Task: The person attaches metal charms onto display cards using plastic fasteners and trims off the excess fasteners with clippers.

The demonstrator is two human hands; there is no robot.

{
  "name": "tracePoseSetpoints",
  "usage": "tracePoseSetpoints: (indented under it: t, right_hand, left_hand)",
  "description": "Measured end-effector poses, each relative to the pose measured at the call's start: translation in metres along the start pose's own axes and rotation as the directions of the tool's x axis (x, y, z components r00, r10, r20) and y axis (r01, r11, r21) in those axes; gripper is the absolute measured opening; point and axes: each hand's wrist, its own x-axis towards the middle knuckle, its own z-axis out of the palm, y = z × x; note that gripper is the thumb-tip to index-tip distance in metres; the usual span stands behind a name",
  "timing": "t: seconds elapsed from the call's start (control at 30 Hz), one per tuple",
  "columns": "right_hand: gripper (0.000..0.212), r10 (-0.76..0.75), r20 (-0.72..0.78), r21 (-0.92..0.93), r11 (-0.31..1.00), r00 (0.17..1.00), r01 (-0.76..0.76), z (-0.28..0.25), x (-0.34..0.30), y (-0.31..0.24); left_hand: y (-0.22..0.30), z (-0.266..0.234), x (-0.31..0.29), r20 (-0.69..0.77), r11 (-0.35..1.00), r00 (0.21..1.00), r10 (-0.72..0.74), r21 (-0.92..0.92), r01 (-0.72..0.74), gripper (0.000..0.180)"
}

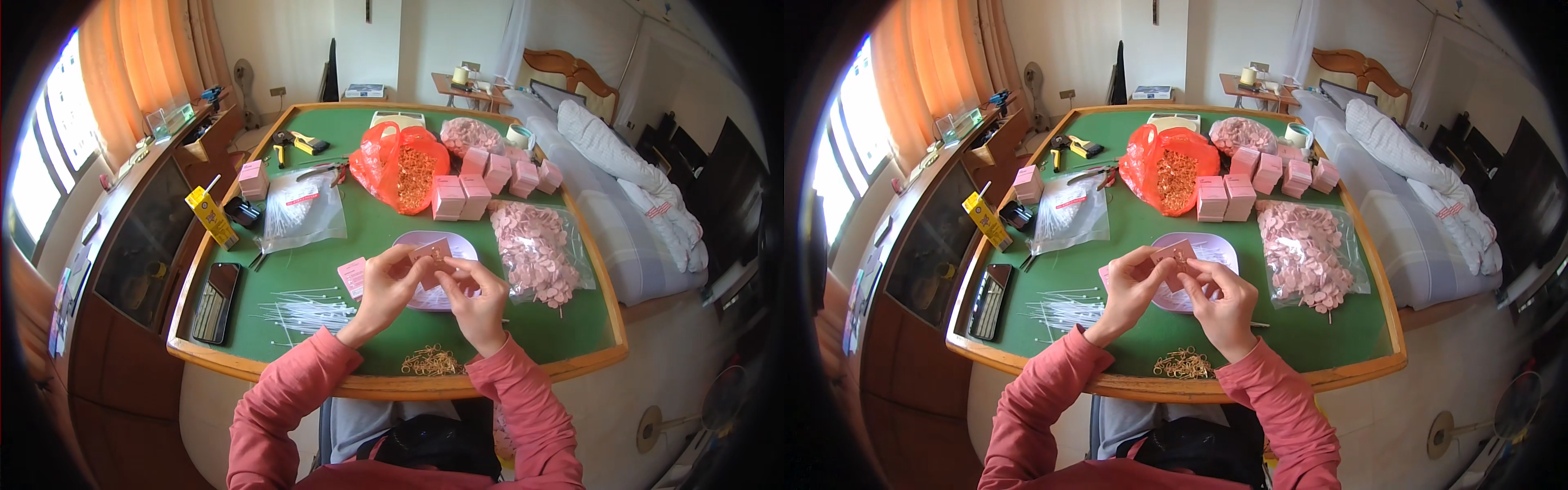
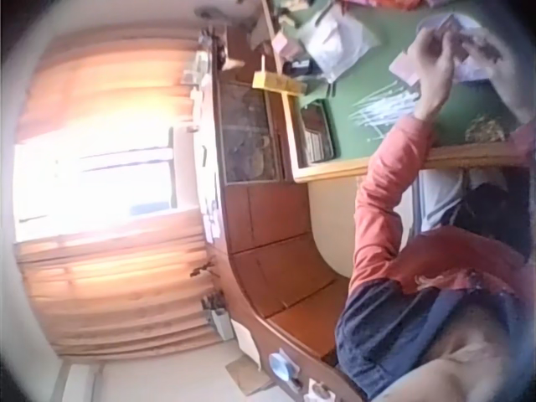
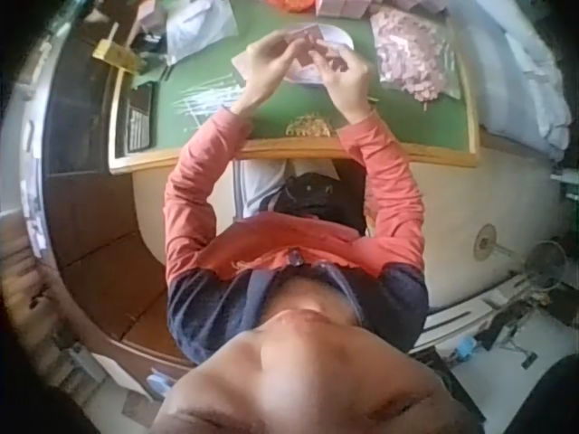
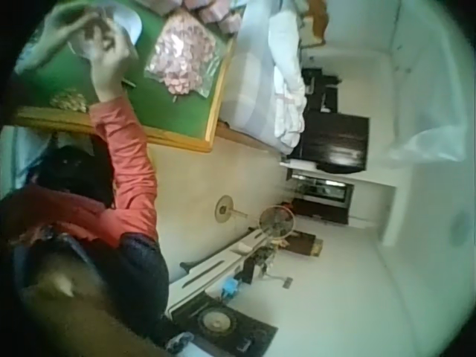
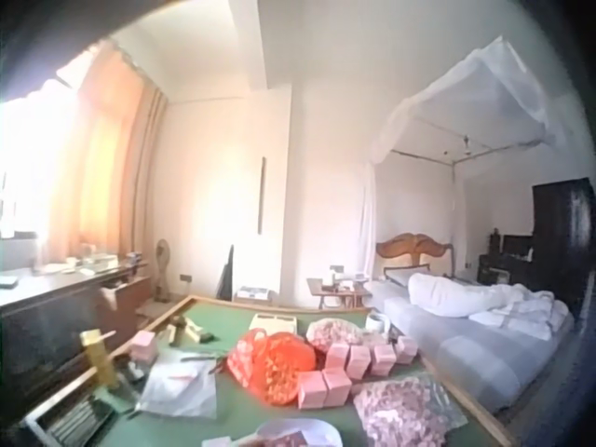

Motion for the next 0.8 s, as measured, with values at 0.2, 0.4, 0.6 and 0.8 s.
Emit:
tracePoseSetpoints:
  t: [0.2, 0.4, 0.6, 0.8]
  right_hand:
    - [0.020, -0.089, -0.103, -0.185, 0.980, 0.991, 0.069, -0.020, 0.003, -0.006]
    - [0.014, 0.082, 0.277, -0.068, 0.996, 0.957, -0.066, -0.047, 0.009, -0.016]
    - [0.011, 0.309, 0.299, -0.053, 0.950, 0.903, -0.308, -0.177, -0.054, -0.093]
    - [0.005, 0.857, -0.005, -0.014, 0.515, 0.515, -0.857, -0.253, -0.221, 0.037]
  left_hand:
    - [0.007, 0.001, -0.005, 0.052, 0.996, 0.999, -0.016, -0.081, 0.020, 0.015]
    - [0.006, 0.008, -0.009, 0.276, 0.999, 0.961, -0.025, 0.033, 0.016, 0.020]
    - [0.015, -0.026, -0.001, 0.141, 0.996, 0.990, 0.008, 0.090, -0.021, 0.028]
    - [0.011, -0.018, 0.004, 0.232, 0.994, 0.970, -0.073, 0.094, 0.052, 0.019]
